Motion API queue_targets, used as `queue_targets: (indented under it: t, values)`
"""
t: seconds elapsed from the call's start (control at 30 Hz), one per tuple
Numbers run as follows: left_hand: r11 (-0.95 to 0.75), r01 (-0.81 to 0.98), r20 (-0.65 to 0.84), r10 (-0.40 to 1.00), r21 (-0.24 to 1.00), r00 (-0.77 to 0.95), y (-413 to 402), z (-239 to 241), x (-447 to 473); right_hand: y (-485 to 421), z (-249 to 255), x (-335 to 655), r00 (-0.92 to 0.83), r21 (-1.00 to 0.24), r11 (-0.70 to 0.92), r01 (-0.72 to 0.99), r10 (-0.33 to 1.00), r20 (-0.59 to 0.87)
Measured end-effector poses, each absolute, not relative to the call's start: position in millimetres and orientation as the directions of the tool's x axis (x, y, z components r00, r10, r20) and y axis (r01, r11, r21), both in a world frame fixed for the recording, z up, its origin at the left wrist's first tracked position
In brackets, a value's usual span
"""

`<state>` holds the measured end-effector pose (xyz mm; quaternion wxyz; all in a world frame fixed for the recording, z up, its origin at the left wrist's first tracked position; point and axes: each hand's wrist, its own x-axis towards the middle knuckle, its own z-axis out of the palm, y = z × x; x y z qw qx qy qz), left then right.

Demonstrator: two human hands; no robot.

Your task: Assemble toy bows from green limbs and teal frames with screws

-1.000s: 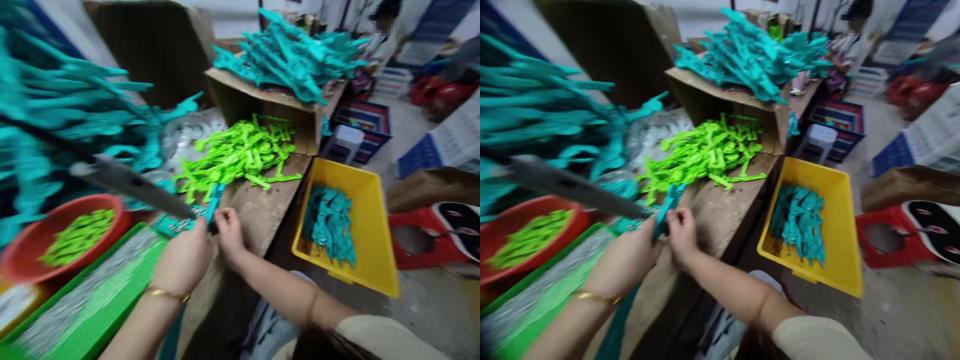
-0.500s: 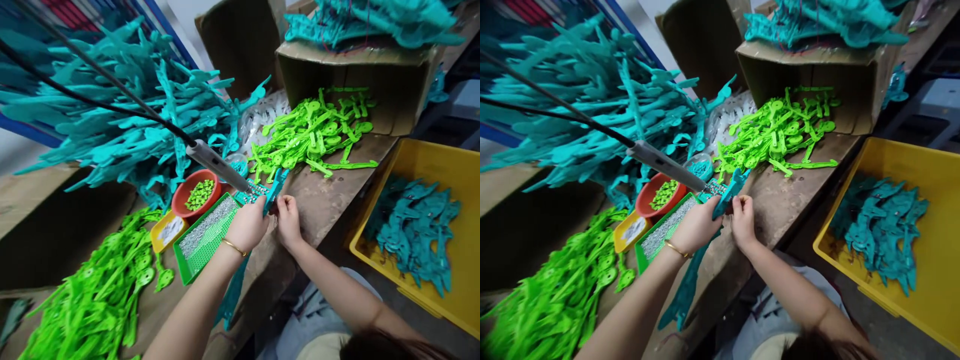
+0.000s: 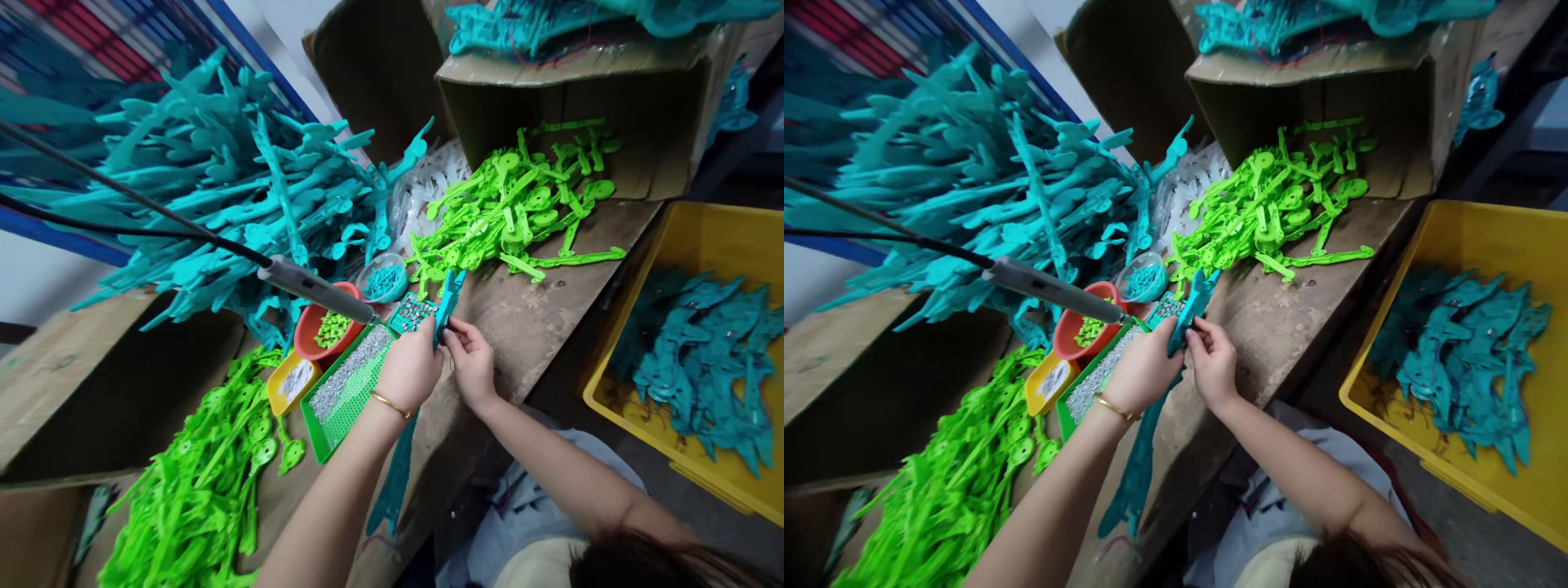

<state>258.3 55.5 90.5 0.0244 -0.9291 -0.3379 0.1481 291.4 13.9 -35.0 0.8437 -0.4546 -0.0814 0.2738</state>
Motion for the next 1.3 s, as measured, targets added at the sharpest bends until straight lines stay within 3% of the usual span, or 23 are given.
queue_targets:
  t: [0.27,0.33,0.43,0.6,1.3]
  values:
    - [-0.777,0.622,-0.265,0.623,-0.099,0.736,60,102,254,7,-30,310,0.771,-0.779,0.425,-0.461,0.627,-0.115]
    - [-0.779,0.619,-0.279,0.619,-0.099,0.734,61,106,253,4,-30,321,0.760,-0.844,0.386,-0.373,0.649,-0.039]
    - [-0.781,0.614,-0.294,0.616,-0.112,0.730,63,109,252,-2,-28,336,0.756,-0.927,0.360,-0.107,0.635,0.159]
    - [-0.791,0.597,-0.272,0.608,-0.131,0.746,62,105,252,-7,-24,346,0.700,-0.918,0.388,0.077,0.635,0.327]
    - [-0.805,0.581,-0.317,0.585,-0.118,0.746,61,95,256,3,-42,345,0.661,-0.901,0.338,0.271,0.615,0.430]
